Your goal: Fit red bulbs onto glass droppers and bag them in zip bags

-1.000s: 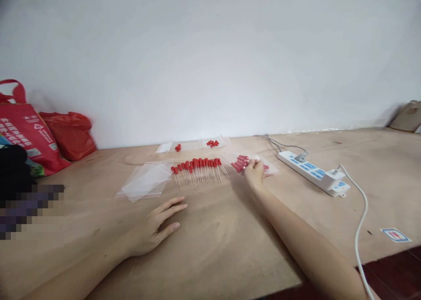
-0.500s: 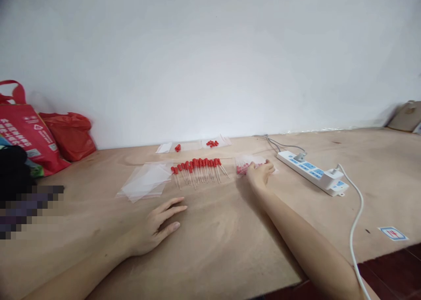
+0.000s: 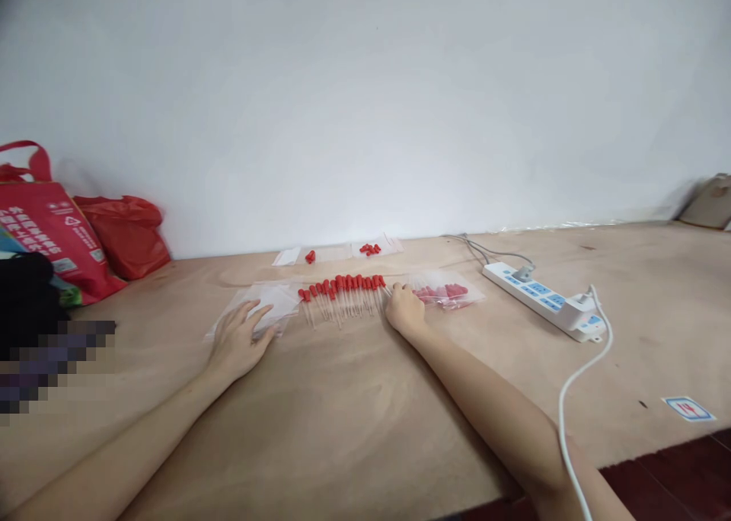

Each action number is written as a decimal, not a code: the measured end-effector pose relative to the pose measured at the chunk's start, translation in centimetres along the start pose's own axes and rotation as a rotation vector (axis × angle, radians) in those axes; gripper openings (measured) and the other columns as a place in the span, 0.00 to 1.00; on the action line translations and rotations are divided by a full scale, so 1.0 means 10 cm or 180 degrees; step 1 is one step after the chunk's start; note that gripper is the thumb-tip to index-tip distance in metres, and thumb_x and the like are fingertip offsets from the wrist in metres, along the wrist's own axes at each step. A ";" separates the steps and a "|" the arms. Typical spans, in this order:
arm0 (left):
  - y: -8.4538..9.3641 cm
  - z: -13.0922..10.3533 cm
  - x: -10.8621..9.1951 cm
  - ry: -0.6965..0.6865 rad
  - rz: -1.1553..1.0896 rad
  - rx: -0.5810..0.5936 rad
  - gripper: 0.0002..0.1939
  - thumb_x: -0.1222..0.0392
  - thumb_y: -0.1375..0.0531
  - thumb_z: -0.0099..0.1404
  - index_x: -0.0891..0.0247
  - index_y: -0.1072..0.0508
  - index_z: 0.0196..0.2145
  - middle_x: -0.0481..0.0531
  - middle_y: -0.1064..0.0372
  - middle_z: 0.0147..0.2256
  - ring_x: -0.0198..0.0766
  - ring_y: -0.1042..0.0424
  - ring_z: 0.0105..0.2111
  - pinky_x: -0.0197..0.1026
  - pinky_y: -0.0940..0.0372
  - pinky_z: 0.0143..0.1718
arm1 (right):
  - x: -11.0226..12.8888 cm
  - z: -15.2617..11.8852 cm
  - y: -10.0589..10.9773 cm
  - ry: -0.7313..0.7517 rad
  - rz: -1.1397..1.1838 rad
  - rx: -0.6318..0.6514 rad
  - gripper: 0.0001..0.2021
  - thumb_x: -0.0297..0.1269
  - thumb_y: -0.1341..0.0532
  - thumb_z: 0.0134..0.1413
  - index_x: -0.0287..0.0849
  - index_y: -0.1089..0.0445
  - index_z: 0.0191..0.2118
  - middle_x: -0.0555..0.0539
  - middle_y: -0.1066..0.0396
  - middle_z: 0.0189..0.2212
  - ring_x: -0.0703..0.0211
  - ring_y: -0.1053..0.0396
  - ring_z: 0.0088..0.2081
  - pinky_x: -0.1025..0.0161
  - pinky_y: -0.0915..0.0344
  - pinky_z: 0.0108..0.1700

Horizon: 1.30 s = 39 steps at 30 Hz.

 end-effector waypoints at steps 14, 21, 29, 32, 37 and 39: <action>0.06 0.02 0.04 0.0607 -0.0195 0.0587 0.16 0.58 0.53 0.62 0.59 0.26 0.33 0.50 0.28 0.40 0.44 0.30 0.40 0.40 0.36 0.37 | -0.01 0.04 0.06 0.0179 0.0450 -0.0384 0.15 0.25 0.52 0.49 0.33 0.36 0.42 0.35 0.34 0.40 0.53 0.35 0.41 0.60 0.41 0.41; 0.20 -0.10 -0.22 -0.0549 -0.1040 -0.0467 0.16 0.58 0.53 0.63 0.64 0.28 0.39 0.54 0.29 0.41 0.41 0.31 0.43 0.46 0.40 0.49 | -0.04 -0.12 0.30 0.0470 0.3005 -0.0860 0.14 0.46 0.45 0.46 0.38 0.34 0.29 0.48 0.33 0.21 0.63 0.38 0.22 0.66 0.42 0.25; 0.30 -0.31 -0.49 -0.1669 -0.1384 0.0802 0.16 0.58 0.50 0.62 0.61 0.32 0.47 0.55 0.36 0.49 0.42 0.39 0.51 0.48 0.41 0.51 | -0.04 -0.18 0.37 0.0700 0.3425 -0.0496 0.18 0.51 0.42 0.42 0.40 0.39 0.19 0.54 0.44 0.14 0.70 0.49 0.17 0.69 0.52 0.19; 0.28 -0.33 -0.49 -0.1508 -0.1394 0.1476 0.20 0.55 0.50 0.62 0.59 0.37 0.51 0.54 0.44 0.54 0.44 0.44 0.54 0.51 0.44 0.52 | 0.02 -0.26 0.30 0.1148 0.2977 -0.0426 0.16 0.48 0.43 0.45 0.40 0.39 0.19 0.55 0.46 0.14 0.69 0.49 0.18 0.69 0.52 0.20; 0.26 -0.33 -0.48 -0.1248 -0.1402 0.1885 0.21 0.52 0.51 0.63 0.57 0.41 0.54 0.53 0.49 0.57 0.44 0.50 0.56 0.52 0.50 0.54 | 0.07 -0.40 0.13 0.1612 0.2171 -0.0390 0.14 0.42 0.46 0.50 0.40 0.38 0.19 0.52 0.40 0.18 0.66 0.43 0.21 0.68 0.46 0.25; 0.26 -0.34 -0.48 -0.1203 -0.1416 0.1935 0.22 0.52 0.51 0.63 0.56 0.42 0.54 0.53 0.50 0.57 0.44 0.51 0.57 0.52 0.50 0.55 | 0.07 -0.43 0.07 0.1770 0.1943 -0.0303 0.13 0.40 0.47 0.51 0.39 0.38 0.21 0.50 0.38 0.20 0.65 0.41 0.23 0.68 0.45 0.26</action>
Point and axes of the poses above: each hand's wrist, its own z-axis towards the middle knuckle, its own y-axis out of the back of the hand, x = y × z, the point moved 1 cm from there along z, towards the middle knuckle
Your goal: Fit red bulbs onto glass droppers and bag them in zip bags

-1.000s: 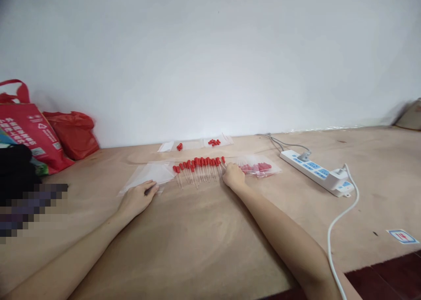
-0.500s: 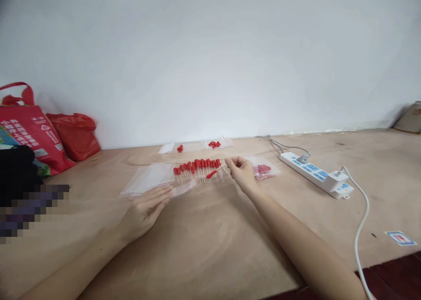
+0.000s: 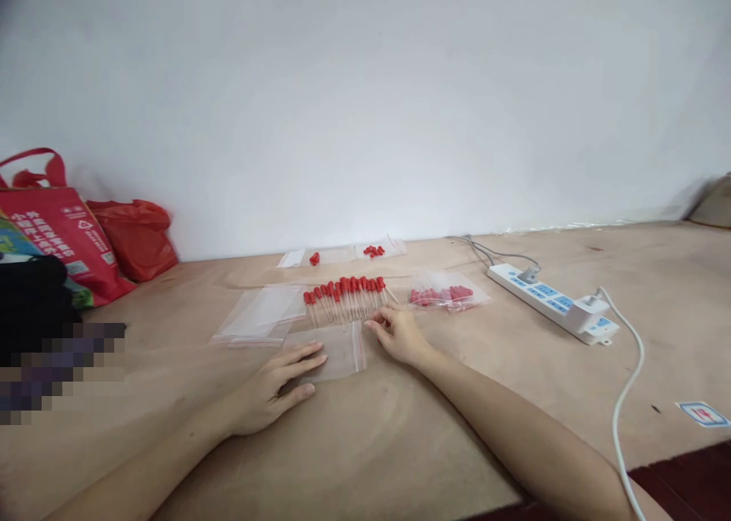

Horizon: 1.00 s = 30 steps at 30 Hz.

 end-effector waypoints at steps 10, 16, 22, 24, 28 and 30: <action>-0.01 -0.02 0.01 0.0067 -0.0055 0.0056 0.22 0.50 0.52 0.63 0.55 0.42 0.54 0.52 0.52 0.58 0.45 0.52 0.57 0.51 0.52 0.55 | -0.26 0.14 0.55 0.0688 -0.0781 0.1044 0.13 0.38 0.51 0.56 0.41 0.30 0.36 0.46 0.36 0.27 0.62 0.37 0.29 0.66 0.43 0.33; 0.00 0.00 0.00 0.0079 -0.0057 0.0063 0.22 0.51 0.52 0.63 0.56 0.42 0.54 0.53 0.51 0.58 0.45 0.51 0.57 0.52 0.51 0.55 | -0.33 0.14 0.65 0.0699 -0.1625 0.1389 0.12 0.37 0.49 0.55 0.43 0.28 0.35 0.46 0.35 0.30 0.61 0.37 0.31 0.64 0.47 0.34; 0.02 0.00 -0.02 0.0095 -0.0014 0.0059 0.22 0.52 0.51 0.63 0.58 0.41 0.54 0.54 0.50 0.57 0.45 0.51 0.56 0.52 0.50 0.54 | -0.23 0.12 0.51 0.0855 -0.1718 0.1522 0.13 0.39 0.49 0.55 0.45 0.28 0.37 0.46 0.36 0.29 0.61 0.38 0.31 0.65 0.49 0.32; 0.01 0.00 -0.02 0.0073 -0.0017 0.0033 0.22 0.53 0.51 0.62 0.58 0.41 0.54 0.54 0.50 0.57 0.46 0.50 0.56 0.52 0.50 0.54 | -0.16 0.10 0.44 0.0900 -0.1605 0.1520 0.13 0.39 0.49 0.56 0.45 0.29 0.38 0.46 0.35 0.29 0.62 0.38 0.31 0.66 0.48 0.31; -0.01 0.00 -0.01 -0.0004 -0.0041 -0.0003 0.21 0.53 0.51 0.63 0.56 0.40 0.53 0.53 0.49 0.57 0.45 0.50 0.56 0.52 0.50 0.54 | -0.03 0.05 0.31 0.0988 -0.1408 0.1535 0.14 0.41 0.51 0.57 0.44 0.29 0.39 0.46 0.34 0.30 0.62 0.37 0.31 0.67 0.46 0.32; -0.01 0.00 -0.01 -0.0071 -0.0030 0.0013 0.21 0.54 0.51 0.63 0.55 0.41 0.54 0.51 0.49 0.57 0.44 0.50 0.56 0.52 0.51 0.55 | 0.01 0.04 0.26 0.1056 -0.1263 0.1562 0.15 0.42 0.50 0.56 0.45 0.29 0.40 0.46 0.33 0.30 0.62 0.36 0.32 0.67 0.45 0.32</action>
Point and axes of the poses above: each hand's wrist, its own z-axis towards the middle knuckle, its own y-axis out of the back of the hand, x = y × z, the point moved 1 cm from there along z, towards the middle knuckle
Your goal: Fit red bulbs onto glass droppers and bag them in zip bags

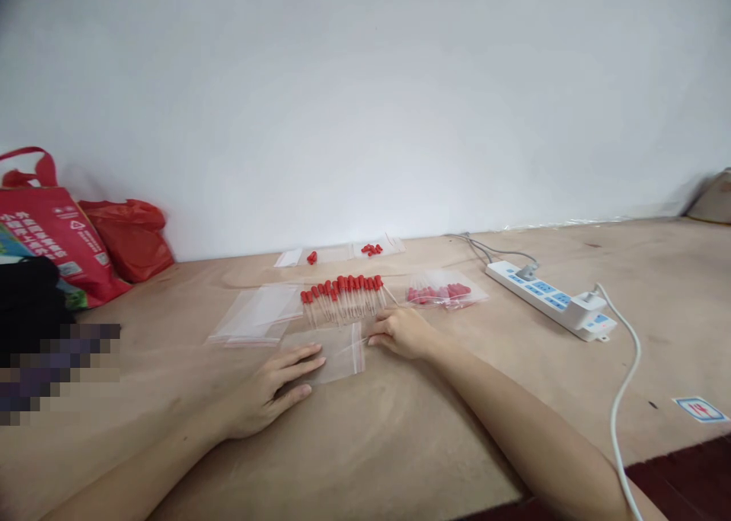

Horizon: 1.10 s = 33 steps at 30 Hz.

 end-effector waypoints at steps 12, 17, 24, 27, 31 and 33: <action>0.04 0.00 -0.05 -0.0010 0.0129 0.0313 0.18 0.53 0.54 0.65 0.47 0.42 0.53 0.48 0.54 0.59 0.45 0.52 0.57 0.53 0.52 0.54 | -0.03 -0.01 0.00 0.0099 0.0739 0.0007 0.13 0.43 0.47 0.53 0.43 0.30 0.37 0.47 0.31 0.33 0.62 0.34 0.34 0.67 0.41 0.35; 0.05 0.02 -0.06 -0.0072 0.0110 0.0287 0.19 0.53 0.54 0.65 0.47 0.44 0.54 0.47 0.53 0.58 0.44 0.52 0.57 0.54 0.53 0.54 | 0.10 0.02 -0.06 0.0059 0.1005 -0.0210 0.09 0.34 0.47 0.53 0.38 0.33 0.37 0.44 0.36 0.34 0.63 0.37 0.34 0.65 0.40 0.37; 0.04 0.01 -0.05 -0.0100 0.0032 0.0234 0.20 0.53 0.53 0.65 0.47 0.46 0.55 0.47 0.54 0.59 0.45 0.53 0.57 0.54 0.53 0.55 | 0.05 0.07 -0.31 -0.0885 0.2717 -0.0326 0.10 0.38 0.42 0.48 0.38 0.34 0.36 0.54 0.39 0.19 0.69 0.41 0.21 0.69 0.42 0.24; 0.04 0.01 -0.05 -0.0113 0.0019 0.0211 0.21 0.53 0.53 0.65 0.47 0.47 0.55 0.46 0.55 0.59 0.45 0.53 0.57 0.53 0.52 0.55 | 0.05 0.12 -0.37 -0.1275 0.3202 -0.0732 0.14 0.42 0.39 0.43 0.38 0.34 0.34 0.56 0.40 0.15 0.71 0.43 0.17 0.71 0.45 0.20; 0.04 0.01 -0.07 -0.0161 0.0015 0.0194 0.21 0.53 0.53 0.65 0.46 0.48 0.56 0.46 0.56 0.59 0.46 0.53 0.57 0.54 0.52 0.54 | 0.13 0.15 -0.39 -0.1480 0.3745 -0.0606 0.18 0.47 0.38 0.40 0.39 0.36 0.33 0.57 0.38 0.15 0.71 0.40 0.15 0.72 0.46 0.16; 0.04 0.02 -0.07 -0.0179 0.0043 0.0220 0.21 0.53 0.53 0.65 0.47 0.49 0.56 0.46 0.57 0.59 0.46 0.53 0.57 0.54 0.53 0.55 | 0.18 0.15 -0.40 -0.1430 0.4081 -0.0355 0.20 0.50 0.39 0.40 0.39 0.39 0.33 0.56 0.37 0.15 0.68 0.36 0.17 0.72 0.42 0.17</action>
Point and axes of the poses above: each hand's wrist, its own z-axis towards the middle knuckle, its own y-axis out of the back of the hand, x = y × z, the point moved 1 cm from there along z, towards the middle knuckle
